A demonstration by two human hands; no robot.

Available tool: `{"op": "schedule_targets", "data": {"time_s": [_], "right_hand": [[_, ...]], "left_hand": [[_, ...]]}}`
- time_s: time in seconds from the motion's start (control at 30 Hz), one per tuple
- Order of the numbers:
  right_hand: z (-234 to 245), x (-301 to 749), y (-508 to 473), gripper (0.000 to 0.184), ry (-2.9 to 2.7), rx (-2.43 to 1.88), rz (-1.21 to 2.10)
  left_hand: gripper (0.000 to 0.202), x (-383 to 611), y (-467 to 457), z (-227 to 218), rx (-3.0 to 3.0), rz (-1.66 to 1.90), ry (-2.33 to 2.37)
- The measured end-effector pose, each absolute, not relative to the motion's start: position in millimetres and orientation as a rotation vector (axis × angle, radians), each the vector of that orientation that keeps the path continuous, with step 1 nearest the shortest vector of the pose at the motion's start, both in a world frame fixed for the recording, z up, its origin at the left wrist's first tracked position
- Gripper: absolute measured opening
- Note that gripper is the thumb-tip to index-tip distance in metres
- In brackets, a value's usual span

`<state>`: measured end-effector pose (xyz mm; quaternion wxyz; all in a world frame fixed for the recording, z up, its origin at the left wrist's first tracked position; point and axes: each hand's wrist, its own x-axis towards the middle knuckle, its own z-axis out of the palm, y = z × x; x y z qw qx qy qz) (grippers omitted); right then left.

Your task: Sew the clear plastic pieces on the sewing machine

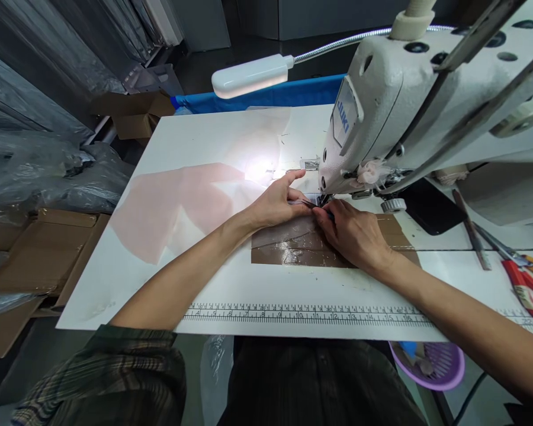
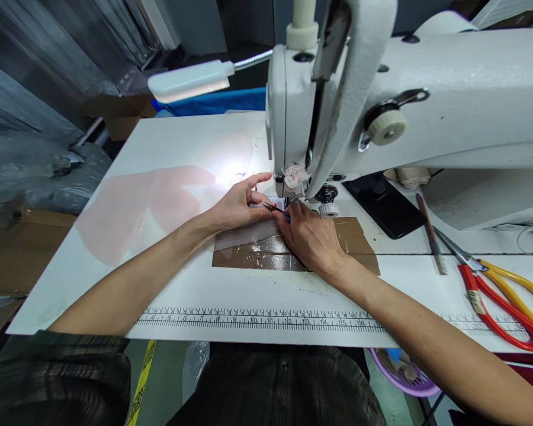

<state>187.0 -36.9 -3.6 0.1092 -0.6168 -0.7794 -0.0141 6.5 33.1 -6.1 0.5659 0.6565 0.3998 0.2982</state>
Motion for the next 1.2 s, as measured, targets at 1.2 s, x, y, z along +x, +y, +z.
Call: {"op": "schedule_targets", "data": {"time_s": [1.2], "right_hand": [[1.1,210.8,-44.4,0.045,-2.239,-1.772,0.268]], "left_hand": [[0.076,-6.4,39.8,13.5,1.462,0.555,0.933]]}}
